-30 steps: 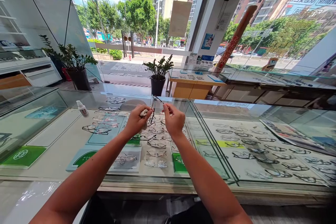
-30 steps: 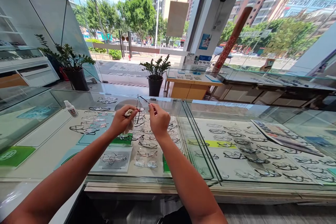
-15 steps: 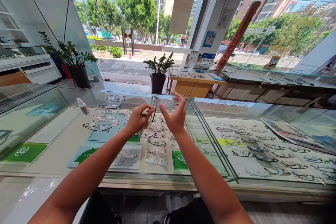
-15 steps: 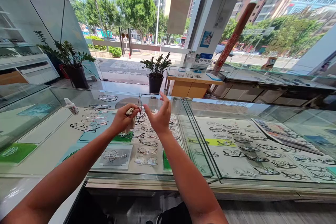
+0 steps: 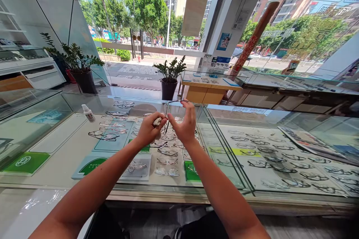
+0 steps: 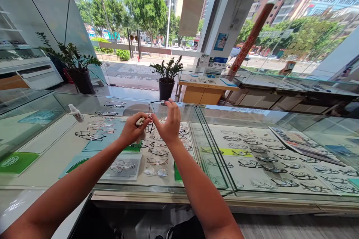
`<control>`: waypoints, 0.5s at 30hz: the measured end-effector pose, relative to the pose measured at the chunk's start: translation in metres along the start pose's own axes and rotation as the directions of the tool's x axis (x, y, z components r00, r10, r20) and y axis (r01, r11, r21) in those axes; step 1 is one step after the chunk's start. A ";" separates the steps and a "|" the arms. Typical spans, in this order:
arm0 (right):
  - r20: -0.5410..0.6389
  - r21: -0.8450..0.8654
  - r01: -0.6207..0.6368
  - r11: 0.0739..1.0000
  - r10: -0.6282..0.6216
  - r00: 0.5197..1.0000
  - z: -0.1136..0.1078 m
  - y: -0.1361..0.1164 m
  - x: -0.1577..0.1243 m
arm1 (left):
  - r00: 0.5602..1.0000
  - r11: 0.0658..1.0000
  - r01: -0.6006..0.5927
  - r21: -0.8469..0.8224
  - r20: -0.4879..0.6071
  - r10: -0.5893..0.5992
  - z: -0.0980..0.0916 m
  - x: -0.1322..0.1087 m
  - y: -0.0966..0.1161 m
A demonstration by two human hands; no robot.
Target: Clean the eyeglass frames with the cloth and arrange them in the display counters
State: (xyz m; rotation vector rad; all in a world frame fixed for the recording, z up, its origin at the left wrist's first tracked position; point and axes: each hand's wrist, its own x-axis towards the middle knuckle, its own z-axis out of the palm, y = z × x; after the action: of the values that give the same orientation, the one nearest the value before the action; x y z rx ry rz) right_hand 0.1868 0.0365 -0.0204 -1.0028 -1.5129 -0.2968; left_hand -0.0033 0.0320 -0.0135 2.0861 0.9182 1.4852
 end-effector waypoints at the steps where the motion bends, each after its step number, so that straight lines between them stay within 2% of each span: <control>1: 0.005 -0.005 0.004 1.000 -0.004 1.000 0.000 0.000 0.000 | 1.000 1.000 0.007 -0.003 0.002 -0.007 0.000 0.000 0.000; 7: 0.036 -0.042 0.005 0.999 -0.003 0.999 -0.001 0.000 0.001 | 1.000 1.000 0.016 -0.003 -0.008 -0.016 0.000 -0.002 0.000; 15: 0.085 -0.060 -0.011 0.998 0.016 0.996 -0.002 0.003 0.000 | 0.997 1.000 0.023 -0.001 -0.074 -0.023 0.001 -0.003 -0.003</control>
State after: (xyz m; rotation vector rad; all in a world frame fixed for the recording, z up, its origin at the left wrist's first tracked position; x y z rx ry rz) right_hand 0.1900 0.0373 -0.0208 -1.0848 -1.5813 -0.2942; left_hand -0.0033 0.0318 -0.0176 2.0254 0.9662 1.5600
